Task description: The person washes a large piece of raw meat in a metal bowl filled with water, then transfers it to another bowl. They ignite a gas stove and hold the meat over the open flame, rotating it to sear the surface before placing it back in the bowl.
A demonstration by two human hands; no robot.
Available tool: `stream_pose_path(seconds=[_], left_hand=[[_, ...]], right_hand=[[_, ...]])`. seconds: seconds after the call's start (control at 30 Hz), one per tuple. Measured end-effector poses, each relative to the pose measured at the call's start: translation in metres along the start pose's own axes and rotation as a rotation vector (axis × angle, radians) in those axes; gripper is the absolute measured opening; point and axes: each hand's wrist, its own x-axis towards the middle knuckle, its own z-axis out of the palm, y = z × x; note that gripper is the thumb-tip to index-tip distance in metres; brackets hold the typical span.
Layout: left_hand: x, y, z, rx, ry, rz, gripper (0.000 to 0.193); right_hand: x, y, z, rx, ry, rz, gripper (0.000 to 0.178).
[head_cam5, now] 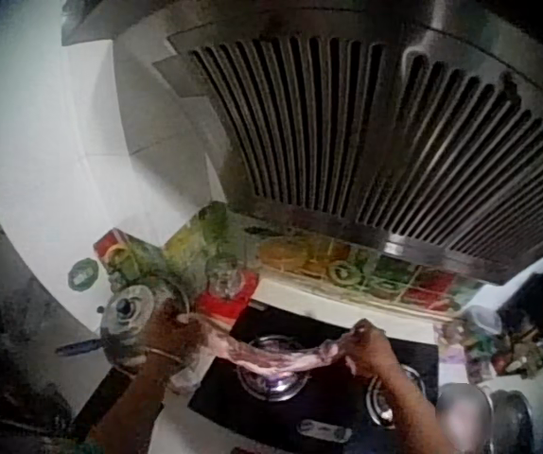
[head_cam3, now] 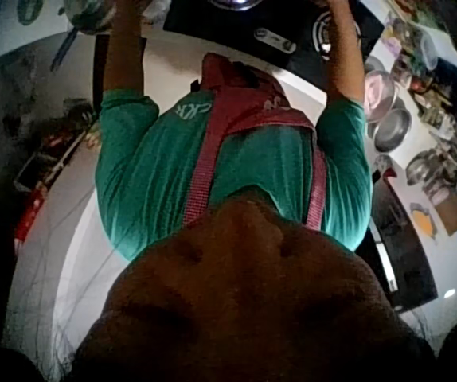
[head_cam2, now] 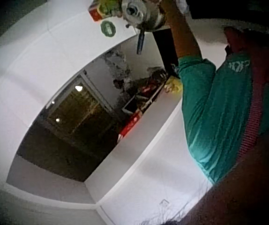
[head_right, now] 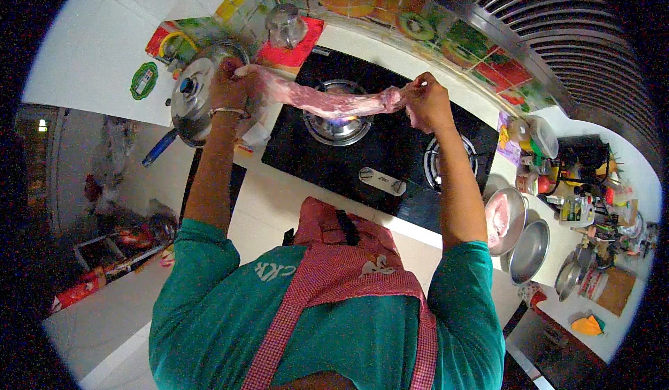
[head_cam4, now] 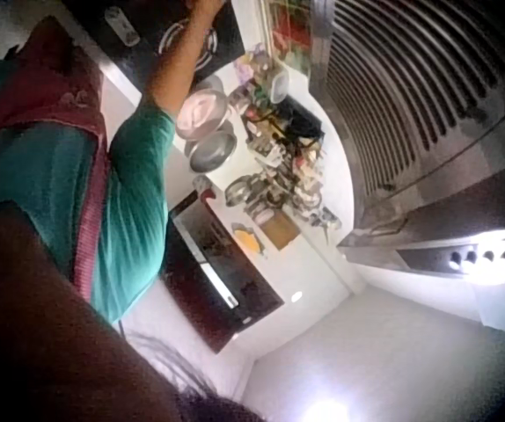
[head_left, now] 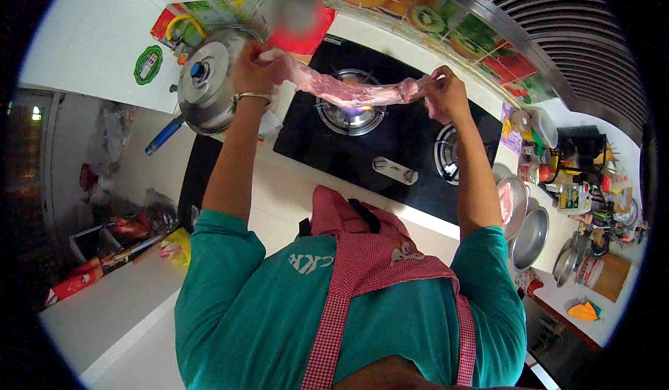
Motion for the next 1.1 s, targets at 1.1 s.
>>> stream_pose_path(seconds=[1.1], left_hand=[[-0.034, -0.063, 0.056, 0.117, -0.102, -0.188, 0.027]], right_hand=[[-0.002, -0.026, -0.071, -0.078, 0.144, -0.049, 0.024]])
